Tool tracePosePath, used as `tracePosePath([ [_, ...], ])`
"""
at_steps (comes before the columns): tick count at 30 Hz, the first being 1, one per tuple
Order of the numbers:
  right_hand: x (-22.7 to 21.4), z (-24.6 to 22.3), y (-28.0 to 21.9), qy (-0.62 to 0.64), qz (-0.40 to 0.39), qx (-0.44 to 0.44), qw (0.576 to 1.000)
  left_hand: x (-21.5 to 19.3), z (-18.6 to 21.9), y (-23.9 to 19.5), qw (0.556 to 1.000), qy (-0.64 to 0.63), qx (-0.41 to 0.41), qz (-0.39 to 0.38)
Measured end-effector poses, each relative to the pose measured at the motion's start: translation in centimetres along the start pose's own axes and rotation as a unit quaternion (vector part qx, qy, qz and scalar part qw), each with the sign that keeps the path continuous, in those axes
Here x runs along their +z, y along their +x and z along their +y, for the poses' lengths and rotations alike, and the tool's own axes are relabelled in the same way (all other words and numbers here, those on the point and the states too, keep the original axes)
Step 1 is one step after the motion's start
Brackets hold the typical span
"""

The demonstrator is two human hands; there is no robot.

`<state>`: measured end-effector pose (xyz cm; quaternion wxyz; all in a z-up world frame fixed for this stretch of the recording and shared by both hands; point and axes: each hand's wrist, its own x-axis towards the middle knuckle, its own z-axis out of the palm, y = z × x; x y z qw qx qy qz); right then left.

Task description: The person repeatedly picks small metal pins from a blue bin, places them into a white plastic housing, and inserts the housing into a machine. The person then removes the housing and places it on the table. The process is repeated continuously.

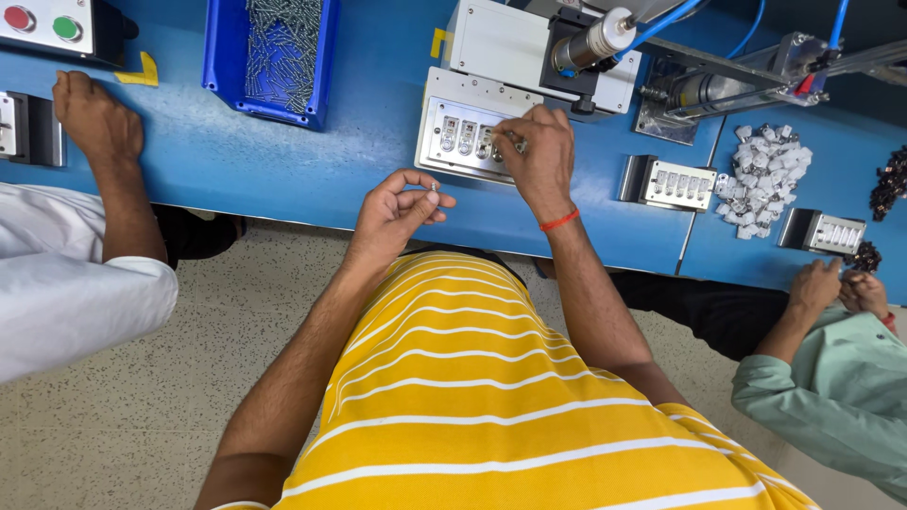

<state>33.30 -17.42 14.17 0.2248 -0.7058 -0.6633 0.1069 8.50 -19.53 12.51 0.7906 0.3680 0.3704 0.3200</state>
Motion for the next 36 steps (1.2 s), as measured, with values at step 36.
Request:
tracePosePath([
  [36, -4.3, -5.2, -3.4, 0.249, -0.189, -0.033, 0.949, 1.3, -0.8, 0.4, 0.988, -0.097, -0.120, 0.003],
])
